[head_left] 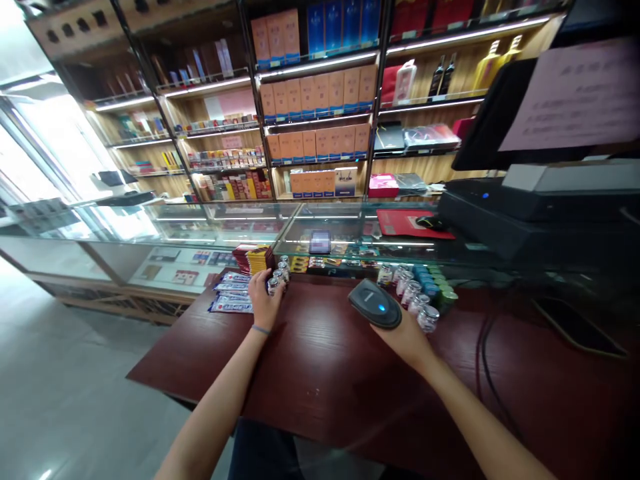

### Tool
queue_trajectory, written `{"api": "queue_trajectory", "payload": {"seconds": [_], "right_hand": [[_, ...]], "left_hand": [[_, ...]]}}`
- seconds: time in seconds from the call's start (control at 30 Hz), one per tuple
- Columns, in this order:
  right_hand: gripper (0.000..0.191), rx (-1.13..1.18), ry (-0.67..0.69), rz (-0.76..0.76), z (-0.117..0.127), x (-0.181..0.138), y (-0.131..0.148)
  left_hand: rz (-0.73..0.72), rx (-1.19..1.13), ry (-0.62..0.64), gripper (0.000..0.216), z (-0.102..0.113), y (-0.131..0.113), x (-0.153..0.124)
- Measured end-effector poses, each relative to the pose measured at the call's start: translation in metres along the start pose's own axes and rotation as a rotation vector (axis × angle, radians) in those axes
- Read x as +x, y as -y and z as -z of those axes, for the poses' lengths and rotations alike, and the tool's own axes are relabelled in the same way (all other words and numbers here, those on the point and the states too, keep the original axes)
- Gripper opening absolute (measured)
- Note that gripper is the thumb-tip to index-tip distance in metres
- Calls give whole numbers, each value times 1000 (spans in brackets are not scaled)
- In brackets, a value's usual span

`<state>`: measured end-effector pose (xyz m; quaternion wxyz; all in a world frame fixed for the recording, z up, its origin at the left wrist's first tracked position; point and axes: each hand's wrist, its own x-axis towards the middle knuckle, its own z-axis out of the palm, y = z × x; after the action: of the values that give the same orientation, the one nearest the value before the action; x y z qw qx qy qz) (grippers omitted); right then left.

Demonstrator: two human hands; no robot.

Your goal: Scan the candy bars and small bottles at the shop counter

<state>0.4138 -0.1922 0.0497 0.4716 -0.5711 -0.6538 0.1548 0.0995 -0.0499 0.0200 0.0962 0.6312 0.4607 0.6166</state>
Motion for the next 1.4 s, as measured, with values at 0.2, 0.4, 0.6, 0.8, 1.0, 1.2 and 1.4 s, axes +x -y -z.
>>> {"api": "queue_trajectory", "payload": {"seconds": [0.2,0.4,0.6,0.8,1.0,1.2,1.4], "right_hand": [[30,-254,12,30,-26,-14,1],[25,-434,129,197,-33,-19,4],[32,-498,109,281,-31,-18,1],[50,-544,155,294,-31,-21,-4],[61,-538,257,258,-35,-22,7],[36,-555,360,267,-37,-22,9],[33,-527,364,243,-35,-23,9]], "left_hand": [[18,154,75,82,2,39,-8],[54,95,127,68,-3,51,-14],[211,-57,150,56,0,35,-10],[504,-659,410,67,-3,-1,-11],[757,-984,679,71,-6,-11,-21],[764,-960,697,66,-10,-8,-26],[785,-940,656,65,-13,-10,-26]]}}
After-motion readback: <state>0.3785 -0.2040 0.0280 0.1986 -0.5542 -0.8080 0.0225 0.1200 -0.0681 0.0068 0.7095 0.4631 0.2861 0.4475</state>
